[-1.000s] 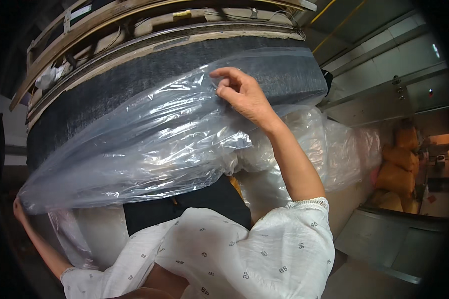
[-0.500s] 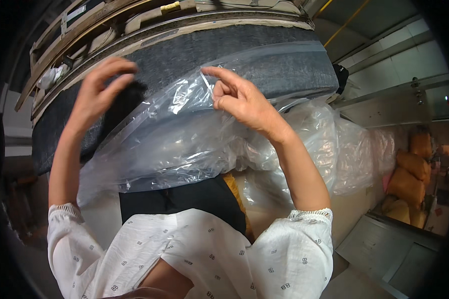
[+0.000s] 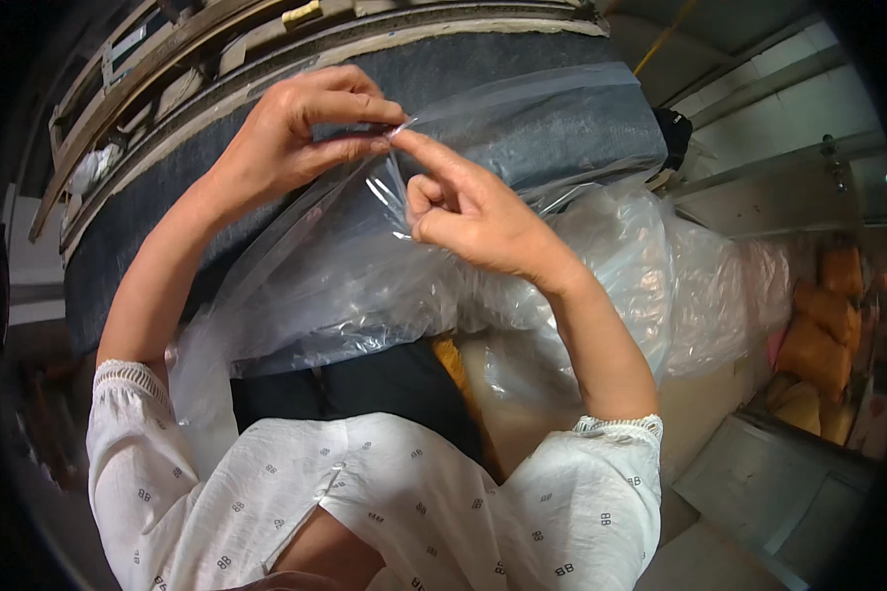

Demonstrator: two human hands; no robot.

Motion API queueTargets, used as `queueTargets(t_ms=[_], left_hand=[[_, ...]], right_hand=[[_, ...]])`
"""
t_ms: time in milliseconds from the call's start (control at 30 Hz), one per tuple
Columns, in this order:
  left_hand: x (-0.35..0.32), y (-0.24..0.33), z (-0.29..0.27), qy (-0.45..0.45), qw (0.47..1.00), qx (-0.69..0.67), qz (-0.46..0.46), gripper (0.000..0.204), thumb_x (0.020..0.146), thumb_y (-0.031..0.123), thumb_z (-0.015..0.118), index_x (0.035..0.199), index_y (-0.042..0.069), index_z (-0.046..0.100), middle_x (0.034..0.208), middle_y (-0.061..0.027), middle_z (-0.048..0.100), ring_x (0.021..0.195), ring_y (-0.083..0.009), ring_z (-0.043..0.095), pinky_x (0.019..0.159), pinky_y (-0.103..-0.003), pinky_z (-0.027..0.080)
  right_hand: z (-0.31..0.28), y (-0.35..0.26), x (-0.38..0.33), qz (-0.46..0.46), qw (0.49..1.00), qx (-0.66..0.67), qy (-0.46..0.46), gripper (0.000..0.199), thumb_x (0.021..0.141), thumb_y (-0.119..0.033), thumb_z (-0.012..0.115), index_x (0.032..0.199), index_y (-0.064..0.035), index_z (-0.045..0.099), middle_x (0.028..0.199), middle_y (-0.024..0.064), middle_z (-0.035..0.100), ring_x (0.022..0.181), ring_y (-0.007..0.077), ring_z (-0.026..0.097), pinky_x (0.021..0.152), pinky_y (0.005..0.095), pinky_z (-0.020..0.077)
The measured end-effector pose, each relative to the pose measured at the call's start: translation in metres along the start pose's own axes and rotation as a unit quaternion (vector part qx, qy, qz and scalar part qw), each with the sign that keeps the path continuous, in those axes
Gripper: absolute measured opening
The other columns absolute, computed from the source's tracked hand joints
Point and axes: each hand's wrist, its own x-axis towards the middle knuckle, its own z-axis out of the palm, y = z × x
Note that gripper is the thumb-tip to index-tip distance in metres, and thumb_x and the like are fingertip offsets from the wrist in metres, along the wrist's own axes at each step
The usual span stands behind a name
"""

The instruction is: Wrapping a large roll of grey industrial material with clear plastic sheeting.

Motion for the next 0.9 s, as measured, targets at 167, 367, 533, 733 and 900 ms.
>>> queueTargets(t_ms=[167, 367, 533, 733, 900], left_hand=[[0.002, -0.017, 0.011, 0.051, 0.981, -0.188, 0.011, 0.013, 0.078, 0.009, 0.065, 0.089, 0.003, 0.067, 0.09, -0.0039, 0.059, 0.082, -0.013, 0.057, 0.072, -0.025, 0.046], [0.0, -0.02, 0.0, 0.062, 0.917, -0.39, -0.057, 0.016, 0.083, 0.017, 0.06, 0.095, 0.006, 0.061, 0.075, 0.0, 0.058, 0.072, -0.0098, 0.055, 0.064, -0.022, 0.045], [-0.012, -0.019, 0.0, 0.073, 0.928, -0.364, -0.025, 0.02, 0.087, 0.021, 0.056, 0.098, 0.004, 0.057, 0.092, -0.0014, 0.057, 0.09, -0.0092, 0.053, 0.081, -0.025, 0.042], [-0.088, -0.01, -0.023, 0.443, 0.73, -0.489, -0.179, 0.039, 0.084, 0.017, 0.06, 0.118, 0.003, 0.048, 0.107, -0.0083, 0.058, 0.093, -0.0132, 0.057, 0.078, -0.022, 0.046], [-0.188, -0.027, -0.086, 0.55, 0.708, -0.263, -0.357, 0.039, 0.087, 0.025, 0.055, 0.12, 0.005, 0.051, 0.112, -0.0028, 0.056, 0.093, -0.0106, 0.053, 0.079, -0.025, 0.043]], right_hand=[[-0.014, -0.027, -0.003, 0.081, 0.996, 0.02, 0.015, 0.068, 0.071, -0.009, 0.057, 0.134, -0.0019, 0.032, 0.079, 0.0011, 0.051, 0.072, 0.0078, 0.046, 0.064, 0.0203, 0.0372], [-0.053, -0.058, 0.024, -0.053, 0.919, -0.346, 0.182, 0.016, 0.081, -0.015, 0.059, 0.093, -0.0039, 0.062, 0.078, -0.0009, 0.051, 0.077, 0.0096, 0.049, 0.072, 0.0238, 0.0399], [-0.035, -0.067, 0.038, -0.076, 0.879, -0.437, 0.174, 0.012, 0.085, -0.016, 0.055, 0.085, -0.0036, 0.055, 0.068, 0.0046, 0.049, 0.067, 0.0108, 0.049, 0.061, 0.0248, 0.0403], [0.01, -0.042, 0.016, -0.135, 0.795, -0.582, 0.107, 0.025, 0.076, -0.02, 0.068, 0.071, -0.0032, 0.05, 0.057, 0.0055, 0.046, 0.048, 0.0188, 0.042, 0.052, 0.0276, 0.0368], [-0.079, 0.008, -0.096, 0.028, 0.58, -0.814, 0.016, 0.027, 0.065, -0.037, 0.071, 0.072, -0.0134, 0.059, 0.062, -0.0005, 0.056, 0.071, 0.0168, 0.054, 0.07, 0.0307, 0.0369]])
